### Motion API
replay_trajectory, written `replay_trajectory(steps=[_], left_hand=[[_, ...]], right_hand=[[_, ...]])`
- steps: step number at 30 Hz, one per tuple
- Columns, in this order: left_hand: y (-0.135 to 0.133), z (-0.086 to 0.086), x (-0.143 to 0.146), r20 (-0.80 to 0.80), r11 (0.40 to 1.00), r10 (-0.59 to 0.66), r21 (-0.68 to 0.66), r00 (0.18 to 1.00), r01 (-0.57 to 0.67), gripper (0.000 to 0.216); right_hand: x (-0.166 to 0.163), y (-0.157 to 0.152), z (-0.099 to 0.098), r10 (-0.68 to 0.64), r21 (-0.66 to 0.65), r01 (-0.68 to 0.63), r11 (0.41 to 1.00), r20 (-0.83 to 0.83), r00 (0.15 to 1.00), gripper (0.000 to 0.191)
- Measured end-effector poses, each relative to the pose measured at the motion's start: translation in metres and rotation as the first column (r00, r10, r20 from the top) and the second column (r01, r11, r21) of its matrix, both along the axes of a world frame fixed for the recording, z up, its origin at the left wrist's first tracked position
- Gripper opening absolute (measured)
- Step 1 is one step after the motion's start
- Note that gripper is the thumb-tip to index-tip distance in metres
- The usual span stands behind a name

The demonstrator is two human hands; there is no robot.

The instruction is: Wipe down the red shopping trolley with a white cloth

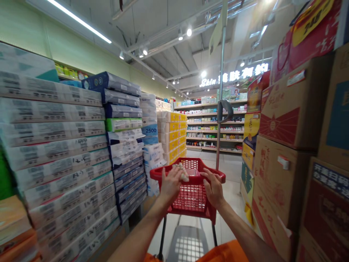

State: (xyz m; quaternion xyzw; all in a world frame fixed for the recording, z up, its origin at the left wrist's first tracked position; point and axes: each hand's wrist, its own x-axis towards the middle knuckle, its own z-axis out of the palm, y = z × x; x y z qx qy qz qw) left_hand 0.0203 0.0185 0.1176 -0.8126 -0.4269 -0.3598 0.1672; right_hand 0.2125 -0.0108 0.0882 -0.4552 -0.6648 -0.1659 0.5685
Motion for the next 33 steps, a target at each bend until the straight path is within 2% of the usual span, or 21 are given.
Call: replay_trajectory(steps=[3,5,8,11,13,15,18,20,23,28,30,33], left_hand=[[-0.011,0.000,0.034,-0.064,0.991,-0.127,0.026,0.990,0.129,0.036],[-0.011,0.000,0.037,-0.078,0.987,-0.153,0.035,0.985,0.156,0.036],[0.003,-0.001,0.005,-0.015,0.997,-0.076,0.017,0.997,0.076,0.033],[0.016,-0.001,-0.036,0.126,0.992,0.122,-0.051,0.985,-0.116,0.031],[0.016,-0.001,-0.043,0.155,0.982,0.181,-0.077,0.971,-0.171,0.031],[0.008,0.000,-0.026,0.113,0.991,0.129,-0.058,0.985,-0.123,0.032],[-0.007,0.001,0.019,-0.018,0.998,-0.057,0.014,0.998,0.057,0.034],[-0.013,0.002,0.040,-0.085,0.987,-0.153,0.046,0.985,0.157,0.035],[-0.009,0.001,0.031,-0.085,0.983,-0.171,0.046,0.981,0.176,0.035],[0.007,-0.002,-0.025,0.026,0.999,0.053,-0.004,0.998,-0.053,0.036],[0.005,-0.002,-0.022,0.010,0.998,0.054,-0.013,0.999,-0.054,0.037],[-0.006,0.000,0.011,-0.047,0.997,-0.071,0.002,0.996,0.071,0.036]], right_hand=[[0.001,0.000,0.000,0.006,-0.003,-0.006,1.000,0.006,1.000,0.036],[0.003,-0.001,0.000,0.017,-0.008,-0.017,1.000,0.016,1.000,0.037],[0.005,-0.002,0.000,0.014,-0.005,-0.014,1.000,0.013,1.000,0.034],[0.005,-0.002,0.000,0.010,0.002,-0.010,1.000,-0.004,1.000,0.029],[0.003,-0.002,0.000,0.016,0.005,-0.016,1.000,-0.012,1.000,0.030],[0.001,-0.002,-0.001,0.019,0.003,-0.019,1.000,-0.016,1.000,0.032],[0.001,-0.001,-0.001,0.005,0.001,-0.005,1.000,-0.007,1.000,0.035],[0.002,-0.001,-0.001,-0.004,0.010,0.004,1.000,0.004,1.000,0.038],[0.004,-0.001,-0.001,-0.006,0.017,0.006,1.000,0.011,1.000,0.037],[0.003,-0.001,-0.002,0.016,0.007,-0.016,1.000,0.003,1.000,0.033],[0.002,0.000,-0.003,0.024,0.006,-0.024,1.000,-0.006,1.000,0.033],[0.001,0.001,-0.003,0.031,-0.004,-0.031,1.000,0.002,1.000,0.035]])
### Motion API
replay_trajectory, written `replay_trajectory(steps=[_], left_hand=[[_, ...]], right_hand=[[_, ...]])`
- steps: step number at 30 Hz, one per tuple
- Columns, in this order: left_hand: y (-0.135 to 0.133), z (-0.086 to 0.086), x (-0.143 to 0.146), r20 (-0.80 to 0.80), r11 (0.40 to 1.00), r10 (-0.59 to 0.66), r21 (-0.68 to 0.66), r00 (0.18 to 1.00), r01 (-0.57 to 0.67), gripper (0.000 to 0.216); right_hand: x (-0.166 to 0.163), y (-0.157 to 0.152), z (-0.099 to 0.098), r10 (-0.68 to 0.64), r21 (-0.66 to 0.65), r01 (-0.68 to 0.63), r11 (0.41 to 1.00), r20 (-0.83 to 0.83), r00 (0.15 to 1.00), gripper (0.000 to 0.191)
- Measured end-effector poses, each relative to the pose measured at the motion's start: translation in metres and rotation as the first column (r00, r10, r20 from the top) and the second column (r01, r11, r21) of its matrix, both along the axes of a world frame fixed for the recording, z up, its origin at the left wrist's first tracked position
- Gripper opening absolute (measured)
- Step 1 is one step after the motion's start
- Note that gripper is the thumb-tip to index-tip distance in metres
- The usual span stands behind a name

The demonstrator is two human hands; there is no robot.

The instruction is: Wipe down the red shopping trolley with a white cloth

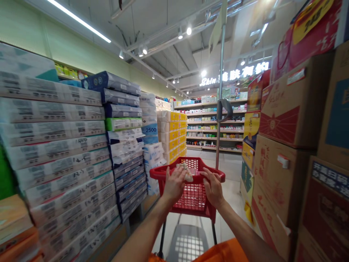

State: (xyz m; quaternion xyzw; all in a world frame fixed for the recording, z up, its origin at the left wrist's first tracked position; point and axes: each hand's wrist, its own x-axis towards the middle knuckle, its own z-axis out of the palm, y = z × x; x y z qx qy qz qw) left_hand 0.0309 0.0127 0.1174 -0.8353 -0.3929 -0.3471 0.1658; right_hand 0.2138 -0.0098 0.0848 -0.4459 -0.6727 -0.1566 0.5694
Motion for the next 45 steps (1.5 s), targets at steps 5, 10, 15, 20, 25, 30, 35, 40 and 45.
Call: replay_trajectory(steps=[5,10,15,20,25,30,35,40,45], left_hand=[[0.002,0.001,0.006,-0.024,0.996,-0.092,0.001,0.995,0.093,0.035],[0.024,-0.003,-0.066,0.116,0.967,0.247,-0.102,0.962,-0.235,0.034],[0.015,-0.002,-0.042,0.060,0.983,0.171,-0.079,0.983,-0.166,0.038],[0.019,-0.003,-0.036,-0.001,0.996,0.075,-0.040,0.997,-0.075,0.038],[0.031,-0.005,-0.085,0.081,0.946,0.325,-0.046,0.942,-0.322,0.034],[0.020,-0.007,-0.057,-0.011,0.994,0.111,-0.013,0.994,-0.112,0.039],[0.028,-0.008,-0.074,0.042,0.978,0.205,-0.041,0.978,-0.203,0.037],[0.026,-0.001,-0.073,0.057,0.974,0.221,-0.063,0.974,-0.217,0.036],[0.013,0.006,-0.009,-0.082,0.994,-0.038,-0.103,0.996,0.029,0.045]], right_hand=[[0.004,-0.003,0.003,-0.001,0.006,0.001,1.000,0.019,1.000,0.032],[0.005,-0.004,0.002,-0.005,0.009,0.005,1.000,0.016,1.000,0.030],[0.004,-0.002,0.000,0.027,0.011,-0.027,1.000,0.005,1.000,0.034],[0.007,-0.003,0.001,0.038,-0.005,-0.038,0.999,0.025,0.999,0.035],[0.009,-0.002,0.000,0.027,-0.006,-0.027,1.000,0.025,0.999,0.034],[0.009,-0.002,0.001,0.034,-0.017,-0.033,0.999,0.019,0.999,0.036],[0.014,-0.005,0.002,0.025,-0.029,-0.024,0.999,0.024,0.999,0.034],[0.012,-0.005,0.004,-0.018,-0.015,0.018,1.000,0.000,1.000,0.034],[-0.019,-0.004,0.036,-0.099,-0.028,0.104,0.994,0.129,0.987,0.040]])
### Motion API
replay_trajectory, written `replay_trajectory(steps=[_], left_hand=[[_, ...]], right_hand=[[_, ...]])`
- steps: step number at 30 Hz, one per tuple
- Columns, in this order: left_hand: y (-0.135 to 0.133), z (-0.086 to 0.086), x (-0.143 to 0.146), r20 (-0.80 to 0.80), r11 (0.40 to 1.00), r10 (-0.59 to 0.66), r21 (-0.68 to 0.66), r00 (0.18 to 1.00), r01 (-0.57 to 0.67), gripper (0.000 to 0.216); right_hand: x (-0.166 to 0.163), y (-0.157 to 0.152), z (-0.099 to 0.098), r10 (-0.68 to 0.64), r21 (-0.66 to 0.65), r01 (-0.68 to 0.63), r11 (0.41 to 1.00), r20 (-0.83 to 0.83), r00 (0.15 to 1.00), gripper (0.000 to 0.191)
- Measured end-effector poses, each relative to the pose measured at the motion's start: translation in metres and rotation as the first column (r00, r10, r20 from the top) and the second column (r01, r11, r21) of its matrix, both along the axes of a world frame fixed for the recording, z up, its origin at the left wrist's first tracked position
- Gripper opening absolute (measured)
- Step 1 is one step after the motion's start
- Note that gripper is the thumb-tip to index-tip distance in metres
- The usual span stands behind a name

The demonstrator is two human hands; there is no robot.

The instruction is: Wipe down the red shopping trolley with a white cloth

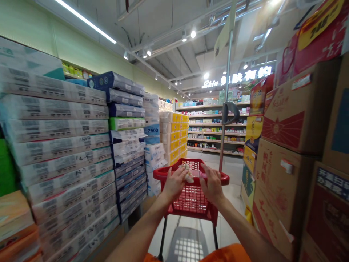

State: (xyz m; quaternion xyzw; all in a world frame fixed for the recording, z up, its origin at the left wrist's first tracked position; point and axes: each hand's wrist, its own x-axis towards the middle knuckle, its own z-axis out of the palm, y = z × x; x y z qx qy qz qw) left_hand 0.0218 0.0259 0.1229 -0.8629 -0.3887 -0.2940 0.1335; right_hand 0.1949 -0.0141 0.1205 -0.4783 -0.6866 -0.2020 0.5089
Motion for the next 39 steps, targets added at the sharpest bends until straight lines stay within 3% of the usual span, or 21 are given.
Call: replay_trajectory(steps=[3,6,10,13,17,19,22,26,29,34,36,39], left_hand=[[0.002,0.000,0.004,0.016,0.995,0.048,-0.088,0.999,-0.046,0.063],[0.009,0.001,-0.024,-0.005,0.960,0.183,-0.214,0.983,-0.180,0.074],[0.015,0.004,-0.055,-0.075,0.947,0.226,-0.216,0.971,-0.237,0.056],[0.014,0.003,-0.057,-0.025,0.954,0.249,-0.166,0.968,-0.250,0.043],[0.007,-0.003,-0.050,0.056,0.965,0.254,-0.086,0.966,-0.249,0.035],[0.004,-0.005,-0.047,0.077,0.969,0.247,-0.054,0.966,-0.243,0.032],[0.000,-0.006,-0.042,0.090,0.976,0.218,-0.019,0.972,-0.217,0.030],[-0.001,-0.005,-0.040,0.099,0.976,0.215,0.004,0.971,-0.217,0.030],[-0.003,-0.005,-0.041,0.104,0.976,0.214,0.009,0.971,-0.216,0.029],[-0.009,-0.010,-0.038,0.134,0.977,0.205,0.023,0.970,-0.210,0.031],[-0.011,-0.012,-0.034,0.144,0.974,0.222,0.023,0.964,-0.227,0.032],[-0.015,-0.015,-0.031,0.150,0.968,0.240,0.036,0.959,-0.248,0.034]], right_hand=[[-0.033,0.007,0.016,0.060,-0.098,-0.044,0.994,0.168,0.984,0.041],[-0.061,0.016,0.014,0.066,-0.231,0.000,0.973,0.275,0.959,0.041],[-0.067,0.018,0.002,0.031,-0.231,0.044,0.972,0.312,0.950,0.038],[-0.030,0.013,-0.002,-0.020,-0.233,0.079,0.969,0.244,0.970,0.033],[0.052,0.011,0.000,-0.167,-0.254,0.174,0.952,0.048,0.985,0.032],[0.072,0.012,0.000,-0.217,-0.241,0.205,0.949,-0.027,0.976,0.033],[0.050,0.011,-0.005,-0.208,-0.189,0.201,0.961,-0.019,0.978,0.030],[-0.010,0.003,-0.015,-0.054,-0.022,0.059,0.998,0.182,0.982,0.035],[-0.002,0.004,-0.020,-0.081,0.014,0.080,0.997,0.199,0.977,0.037],[0.052,0.015,-0.017,-0.297,-0.069,0.295,0.953,-0.022,0.955,0.035],[0.038,0.015,-0.014,-0.263,-0.066,0.261,0.963,-0.017,0.965,0.035],[-0.009,0.012,-0.010,-0.082,-0.020,0.085,0.996,0.123,0.989,0.035]])
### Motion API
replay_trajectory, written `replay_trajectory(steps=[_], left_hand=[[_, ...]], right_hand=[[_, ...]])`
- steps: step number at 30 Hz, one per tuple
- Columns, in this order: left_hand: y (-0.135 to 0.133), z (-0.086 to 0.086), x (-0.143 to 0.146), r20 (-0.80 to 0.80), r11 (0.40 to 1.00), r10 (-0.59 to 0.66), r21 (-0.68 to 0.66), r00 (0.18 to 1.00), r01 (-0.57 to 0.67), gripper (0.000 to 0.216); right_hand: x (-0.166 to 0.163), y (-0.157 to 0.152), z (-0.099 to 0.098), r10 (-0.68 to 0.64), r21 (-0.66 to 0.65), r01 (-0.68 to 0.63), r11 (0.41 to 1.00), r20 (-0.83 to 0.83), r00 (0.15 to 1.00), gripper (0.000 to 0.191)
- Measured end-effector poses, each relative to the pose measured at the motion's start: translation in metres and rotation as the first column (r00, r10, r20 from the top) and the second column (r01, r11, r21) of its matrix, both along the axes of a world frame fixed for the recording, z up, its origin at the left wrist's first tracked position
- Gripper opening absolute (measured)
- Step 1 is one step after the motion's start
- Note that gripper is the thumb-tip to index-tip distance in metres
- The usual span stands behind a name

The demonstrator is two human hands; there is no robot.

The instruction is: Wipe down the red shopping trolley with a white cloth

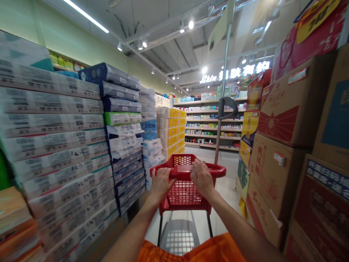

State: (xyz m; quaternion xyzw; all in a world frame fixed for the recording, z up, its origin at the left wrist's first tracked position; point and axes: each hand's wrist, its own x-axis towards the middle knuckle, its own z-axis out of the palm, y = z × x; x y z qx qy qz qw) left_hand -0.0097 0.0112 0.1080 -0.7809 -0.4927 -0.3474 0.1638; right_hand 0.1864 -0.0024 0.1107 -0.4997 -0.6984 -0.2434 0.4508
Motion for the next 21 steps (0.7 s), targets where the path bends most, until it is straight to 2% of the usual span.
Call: replay_trajectory(steps=[2,4,8,10,13,16,17,19,21], left_hand=[[-0.001,-0.001,-0.002,-0.006,1.000,-0.002,0.010,1.000,0.002,0.034],[-0.002,-0.001,-0.006,-0.012,1.000,-0.010,0.016,1.000,0.010,0.034],[-0.003,-0.003,-0.013,-0.004,0.999,-0.021,0.031,1.000,0.021,0.034],[-0.004,-0.004,-0.013,0.006,0.999,-0.017,0.038,1.000,0.017,0.034],[-0.006,-0.006,-0.012,0.013,0.999,-0.004,0.035,1.000,0.004,0.034],[-0.007,-0.006,-0.013,0.007,1.000,-0.006,0.029,1.000,0.006,0.036],[-0.007,-0.006,-0.014,0.005,1.000,-0.008,0.029,1.000,0.008,0.036],[-0.007,-0.006,-0.016,0.005,0.999,-0.010,0.030,1.000,0.010,0.036],[-0.008,-0.006,-0.017,0.011,1.000,-0.009,0.028,1.000,0.008,0.035]], right_hand=[[-0.017,-0.002,0.003,0.093,-0.009,-0.093,0.996,0.098,0.991,0.035],[-0.008,0.000,0.003,0.092,-0.024,-0.089,0.996,0.108,0.990,0.034],[0.041,0.010,0.002,-0.164,-0.089,0.156,0.984,-0.097,0.982,0.035],[0.042,0.013,0.003,-0.204,-0.119,0.187,0.975,-0.147,0.968,0.035],[0.002,0.009,0.005,-0.068,-0.050,0.063,0.997,-0.097,0.993,0.034],[-0.040,0.000,0.007,0.103,-0.007,-0.103,0.995,0.074,0.992,0.032],[-0.043,-0.003,0.008,0.134,-0.015,-0.133,0.991,0.115,0.984,0.032],[-0.030,-0.004,0.006,0.127,-0.041,-0.122,0.992,0.123,0.984,0.032],[0.000,-0.001,0.004,0.002,-0.073,0.000,0.997,0.028,1.000,0.030]])
